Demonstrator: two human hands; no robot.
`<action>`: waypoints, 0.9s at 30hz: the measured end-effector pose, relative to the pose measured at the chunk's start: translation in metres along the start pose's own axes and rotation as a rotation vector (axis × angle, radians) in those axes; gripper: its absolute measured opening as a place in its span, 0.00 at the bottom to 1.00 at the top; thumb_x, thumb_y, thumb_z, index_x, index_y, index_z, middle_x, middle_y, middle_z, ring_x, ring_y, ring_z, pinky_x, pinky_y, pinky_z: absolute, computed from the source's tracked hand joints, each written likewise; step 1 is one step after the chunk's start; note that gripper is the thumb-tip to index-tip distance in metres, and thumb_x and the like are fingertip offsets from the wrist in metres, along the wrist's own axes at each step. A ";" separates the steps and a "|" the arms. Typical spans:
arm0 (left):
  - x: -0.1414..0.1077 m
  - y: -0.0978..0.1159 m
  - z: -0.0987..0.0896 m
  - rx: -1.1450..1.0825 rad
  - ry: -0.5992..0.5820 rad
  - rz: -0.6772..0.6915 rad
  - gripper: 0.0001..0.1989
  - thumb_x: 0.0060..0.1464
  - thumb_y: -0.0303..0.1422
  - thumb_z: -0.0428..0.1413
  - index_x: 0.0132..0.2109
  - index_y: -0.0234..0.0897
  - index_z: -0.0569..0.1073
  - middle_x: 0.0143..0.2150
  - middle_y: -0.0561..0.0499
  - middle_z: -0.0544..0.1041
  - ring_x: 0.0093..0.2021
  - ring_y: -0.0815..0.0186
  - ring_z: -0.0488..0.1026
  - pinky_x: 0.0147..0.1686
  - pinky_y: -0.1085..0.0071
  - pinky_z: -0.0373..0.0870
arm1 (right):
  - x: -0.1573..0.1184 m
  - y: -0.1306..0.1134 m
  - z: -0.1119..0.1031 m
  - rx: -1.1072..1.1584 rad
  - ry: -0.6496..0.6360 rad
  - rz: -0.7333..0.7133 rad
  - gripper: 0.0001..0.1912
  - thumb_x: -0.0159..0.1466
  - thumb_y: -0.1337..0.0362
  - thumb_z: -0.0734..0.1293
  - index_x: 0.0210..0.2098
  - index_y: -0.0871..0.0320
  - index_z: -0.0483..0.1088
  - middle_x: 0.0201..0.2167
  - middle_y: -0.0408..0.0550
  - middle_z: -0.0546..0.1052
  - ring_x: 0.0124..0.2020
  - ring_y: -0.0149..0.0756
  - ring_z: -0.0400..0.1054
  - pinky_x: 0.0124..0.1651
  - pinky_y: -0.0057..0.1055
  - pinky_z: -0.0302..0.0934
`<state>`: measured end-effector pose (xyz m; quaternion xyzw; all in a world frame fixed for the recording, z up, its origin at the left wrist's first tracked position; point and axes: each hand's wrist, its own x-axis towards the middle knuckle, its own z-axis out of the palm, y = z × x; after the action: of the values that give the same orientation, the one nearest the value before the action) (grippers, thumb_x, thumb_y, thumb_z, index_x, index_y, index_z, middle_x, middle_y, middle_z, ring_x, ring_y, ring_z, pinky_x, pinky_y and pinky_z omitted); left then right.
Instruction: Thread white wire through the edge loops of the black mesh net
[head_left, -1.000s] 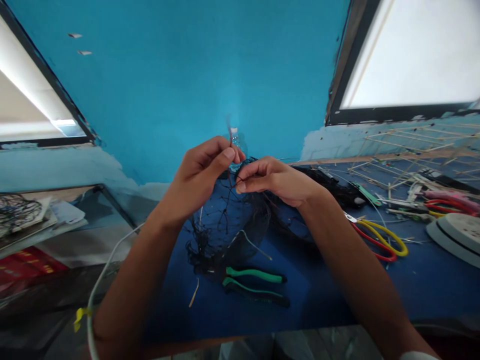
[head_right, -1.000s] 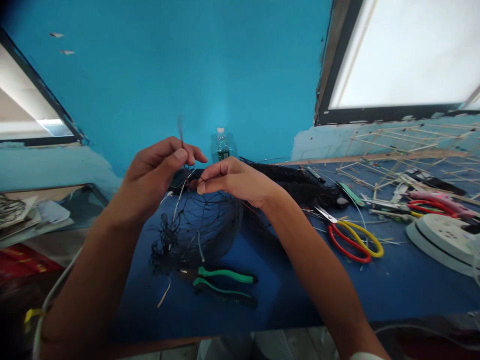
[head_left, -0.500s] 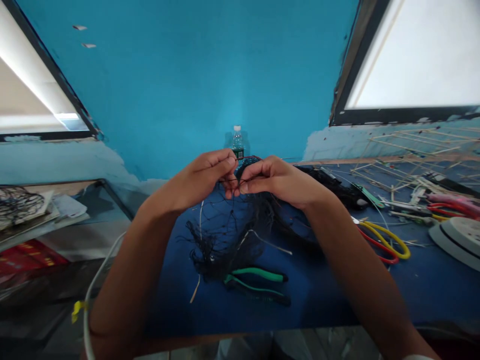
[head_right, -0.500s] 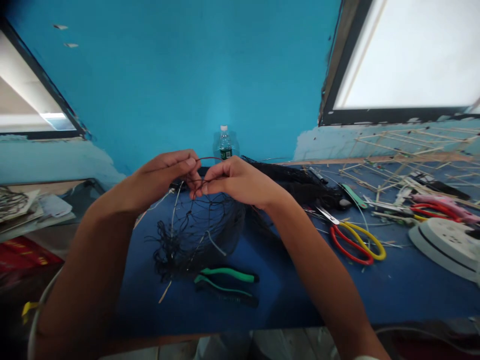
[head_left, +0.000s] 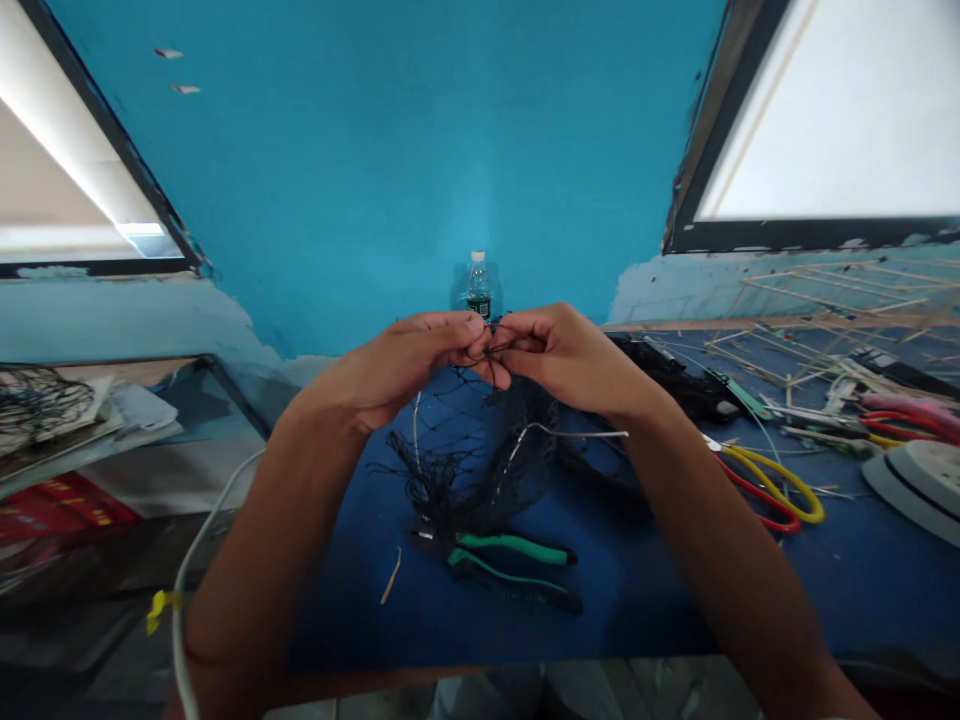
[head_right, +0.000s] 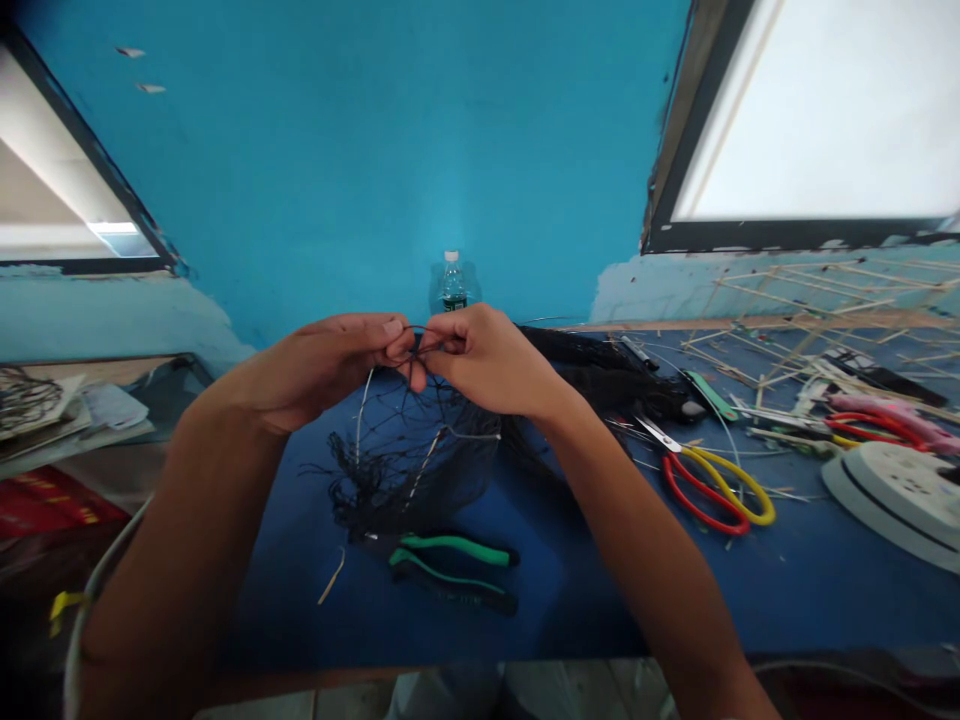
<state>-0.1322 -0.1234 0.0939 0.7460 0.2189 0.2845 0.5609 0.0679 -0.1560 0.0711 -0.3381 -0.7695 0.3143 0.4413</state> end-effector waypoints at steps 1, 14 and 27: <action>0.001 -0.001 0.001 -0.005 0.018 -0.001 0.16 0.68 0.37 0.50 0.32 0.36 0.70 0.31 0.51 0.76 0.36 0.68 0.74 0.42 0.72 0.68 | 0.000 0.000 -0.001 0.004 -0.003 0.001 0.06 0.65 0.69 0.69 0.32 0.60 0.79 0.32 0.47 0.82 0.38 0.35 0.75 0.45 0.33 0.67; -0.010 0.014 0.014 0.297 0.069 0.013 0.15 0.67 0.38 0.52 0.32 0.35 0.68 0.31 0.55 0.63 0.30 0.72 0.59 0.31 0.76 0.59 | 0.002 0.011 -0.024 0.142 -0.118 0.059 0.10 0.64 0.59 0.73 0.38 0.59 0.82 0.29 0.42 0.77 0.28 0.26 0.64 0.34 0.27 0.59; -0.011 0.012 0.003 0.341 0.094 0.080 0.18 0.68 0.42 0.52 0.31 0.37 0.65 0.30 0.54 0.63 0.31 0.70 0.62 0.32 0.73 0.60 | 0.013 0.031 -0.033 0.032 0.307 -0.033 0.08 0.63 0.62 0.70 0.30 0.60 0.73 0.24 0.39 0.68 0.26 0.26 0.55 0.31 0.29 0.48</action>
<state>-0.1383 -0.1362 0.1026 0.8242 0.2600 0.3000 0.4038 0.1001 -0.1215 0.0662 -0.3621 -0.6934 0.2640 0.5642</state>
